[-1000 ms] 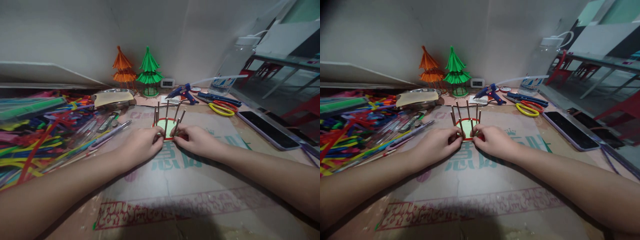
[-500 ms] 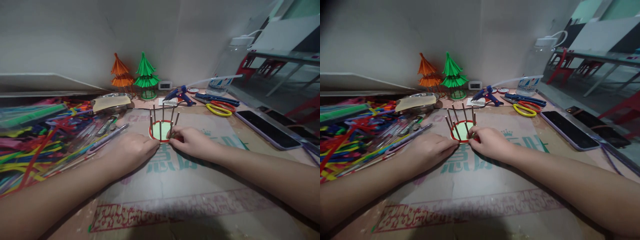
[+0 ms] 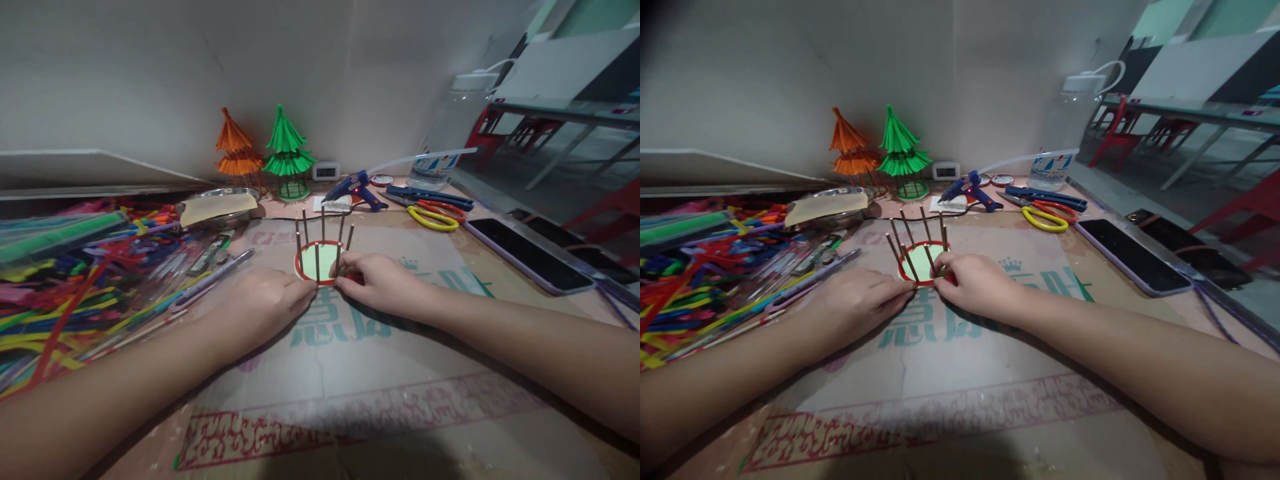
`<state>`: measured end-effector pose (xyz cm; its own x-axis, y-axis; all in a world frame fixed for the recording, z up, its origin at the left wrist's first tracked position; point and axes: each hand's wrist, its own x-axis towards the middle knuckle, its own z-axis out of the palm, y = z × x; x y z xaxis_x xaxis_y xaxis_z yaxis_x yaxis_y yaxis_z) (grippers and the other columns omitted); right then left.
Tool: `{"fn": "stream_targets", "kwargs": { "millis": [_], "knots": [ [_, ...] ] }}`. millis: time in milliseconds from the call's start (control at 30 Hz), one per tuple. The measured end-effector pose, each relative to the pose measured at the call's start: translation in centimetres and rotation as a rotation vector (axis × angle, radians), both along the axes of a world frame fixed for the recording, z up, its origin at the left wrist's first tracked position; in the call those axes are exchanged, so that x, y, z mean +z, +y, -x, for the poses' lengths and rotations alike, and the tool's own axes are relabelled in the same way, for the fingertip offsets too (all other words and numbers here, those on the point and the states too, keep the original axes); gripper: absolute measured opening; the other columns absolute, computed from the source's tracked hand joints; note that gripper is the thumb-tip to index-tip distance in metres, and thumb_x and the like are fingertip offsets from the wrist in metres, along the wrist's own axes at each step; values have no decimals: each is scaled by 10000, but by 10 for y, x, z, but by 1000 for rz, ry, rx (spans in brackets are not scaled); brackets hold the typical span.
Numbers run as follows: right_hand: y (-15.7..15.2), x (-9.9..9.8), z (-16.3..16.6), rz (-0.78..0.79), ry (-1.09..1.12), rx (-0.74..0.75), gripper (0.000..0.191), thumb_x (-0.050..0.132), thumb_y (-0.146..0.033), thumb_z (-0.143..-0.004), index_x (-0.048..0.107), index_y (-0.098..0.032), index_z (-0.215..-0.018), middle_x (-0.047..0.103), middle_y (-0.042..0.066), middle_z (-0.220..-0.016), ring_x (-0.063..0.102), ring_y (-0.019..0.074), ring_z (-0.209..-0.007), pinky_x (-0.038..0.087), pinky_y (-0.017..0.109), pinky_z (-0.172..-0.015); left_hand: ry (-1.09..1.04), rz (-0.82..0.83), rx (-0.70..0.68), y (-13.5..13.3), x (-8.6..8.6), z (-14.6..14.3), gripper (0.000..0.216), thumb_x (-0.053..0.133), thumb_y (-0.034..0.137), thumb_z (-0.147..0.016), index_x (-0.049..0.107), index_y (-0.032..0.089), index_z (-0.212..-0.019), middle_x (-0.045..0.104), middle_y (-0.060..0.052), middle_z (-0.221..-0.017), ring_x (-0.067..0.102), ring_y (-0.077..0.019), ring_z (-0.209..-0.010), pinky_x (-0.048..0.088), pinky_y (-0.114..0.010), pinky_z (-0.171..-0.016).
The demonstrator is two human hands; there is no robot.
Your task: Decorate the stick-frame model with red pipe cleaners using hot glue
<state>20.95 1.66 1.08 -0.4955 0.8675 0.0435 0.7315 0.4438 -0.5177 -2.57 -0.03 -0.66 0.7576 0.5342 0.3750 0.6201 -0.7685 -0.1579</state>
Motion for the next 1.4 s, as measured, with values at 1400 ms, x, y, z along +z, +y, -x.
{"fn": "stream_targets", "kwargs": {
  "millis": [1400],
  "knots": [
    [2,-3,0,-17,-16,24,159,545,-269,-887,663,-214,-978,724,26,-806,624,154,-685,390,233,-608,-223,423,208,9,8,-15,211,538,287,-953,725,191,-936,778,-44,-894,689,-169,-718,441,-251,-638]
  ]
}}
